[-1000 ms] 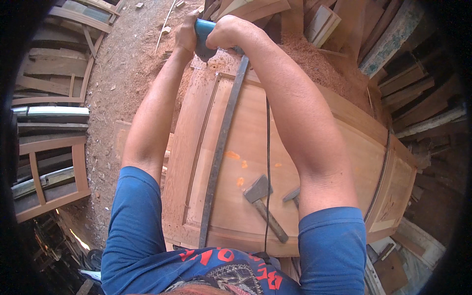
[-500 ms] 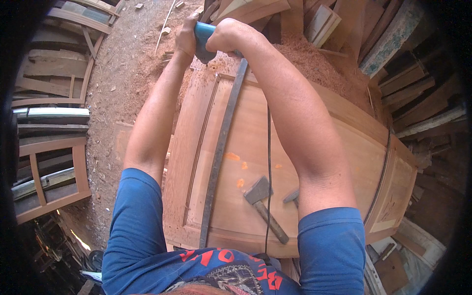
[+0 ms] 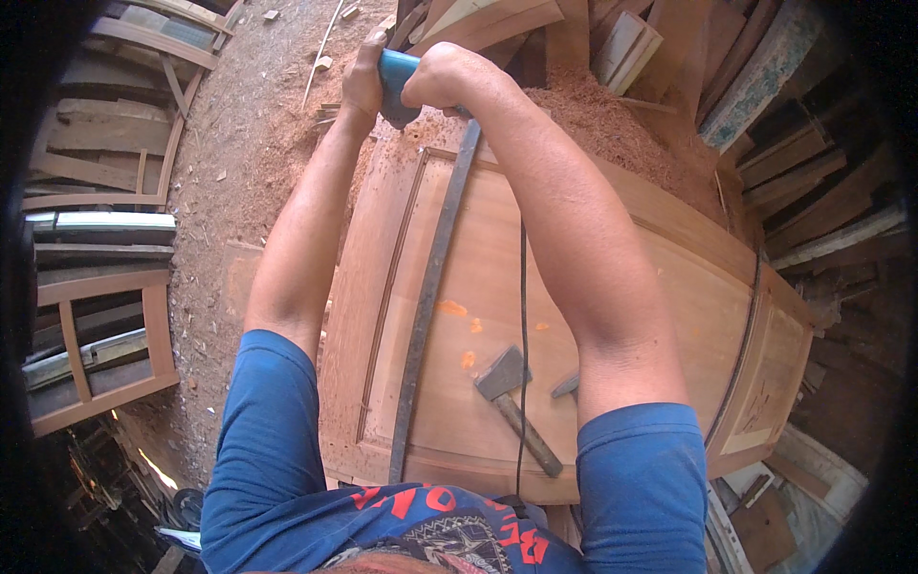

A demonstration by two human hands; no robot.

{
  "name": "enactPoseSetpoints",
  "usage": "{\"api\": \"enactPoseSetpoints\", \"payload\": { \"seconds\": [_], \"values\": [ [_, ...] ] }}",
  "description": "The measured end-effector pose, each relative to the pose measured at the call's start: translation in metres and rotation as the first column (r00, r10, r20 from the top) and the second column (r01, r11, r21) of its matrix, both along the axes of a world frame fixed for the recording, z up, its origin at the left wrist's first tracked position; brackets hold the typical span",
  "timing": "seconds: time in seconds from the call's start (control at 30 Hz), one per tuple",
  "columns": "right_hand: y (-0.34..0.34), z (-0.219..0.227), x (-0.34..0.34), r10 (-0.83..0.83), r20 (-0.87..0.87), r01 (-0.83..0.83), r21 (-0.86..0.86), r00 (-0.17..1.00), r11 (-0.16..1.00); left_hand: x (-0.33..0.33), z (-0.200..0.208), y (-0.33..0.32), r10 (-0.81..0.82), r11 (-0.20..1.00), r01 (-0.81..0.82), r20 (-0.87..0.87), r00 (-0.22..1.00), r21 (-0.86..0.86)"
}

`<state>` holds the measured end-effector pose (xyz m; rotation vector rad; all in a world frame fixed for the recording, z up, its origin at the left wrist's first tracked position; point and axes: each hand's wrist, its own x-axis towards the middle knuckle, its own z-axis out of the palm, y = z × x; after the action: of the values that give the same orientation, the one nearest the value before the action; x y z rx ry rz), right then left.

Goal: The person assembles a wooden frame by clamping a small piece to a larger board, drilling pilot holes, and hammering nails to secure the joint. They use a drill, hammer, and clamp throughout the process.

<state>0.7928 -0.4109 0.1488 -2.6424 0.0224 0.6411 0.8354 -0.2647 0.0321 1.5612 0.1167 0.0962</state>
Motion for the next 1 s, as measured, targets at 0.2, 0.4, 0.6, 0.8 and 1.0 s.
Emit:
{"api": "enactPoseSetpoints", "payload": {
  "seconds": [0.2, 0.4, 0.6, 0.8, 1.0],
  "values": [
    [0.001, -0.001, 0.000, -0.002, -0.021, 0.002, -0.010, 1.000, 1.000, 0.000, -0.002, -0.001, 0.022, 1.000, -0.022, 0.050, 0.999, 0.011],
    [-0.004, -0.023, -0.009, 0.004, 0.034, -0.005, 0.031, 0.999, 1.000, -0.017, -0.014, -0.007, 0.081, 0.996, -0.084, 0.063, 0.995, 0.040],
    [-0.008, -0.023, -0.007, -0.041, -0.007, 0.041, 0.067, 0.999, 0.997, -0.014, -0.005, -0.004, 0.049, 0.987, -0.035, -0.086, 0.995, 0.159],
    [-0.006, -0.001, -0.010, 0.006, -0.013, -0.005, 0.071, 1.000, 0.997, -0.012, 0.019, -0.005, 0.086, 0.986, -0.079, -0.035, 0.996, 0.150],
    [-0.005, 0.055, -0.022, 0.001, 0.044, -0.005, 0.093, 0.999, 0.996, -0.007, 0.072, -0.001, 0.075, 0.958, -0.118, 0.171, 0.982, 0.260]
  ]
}}
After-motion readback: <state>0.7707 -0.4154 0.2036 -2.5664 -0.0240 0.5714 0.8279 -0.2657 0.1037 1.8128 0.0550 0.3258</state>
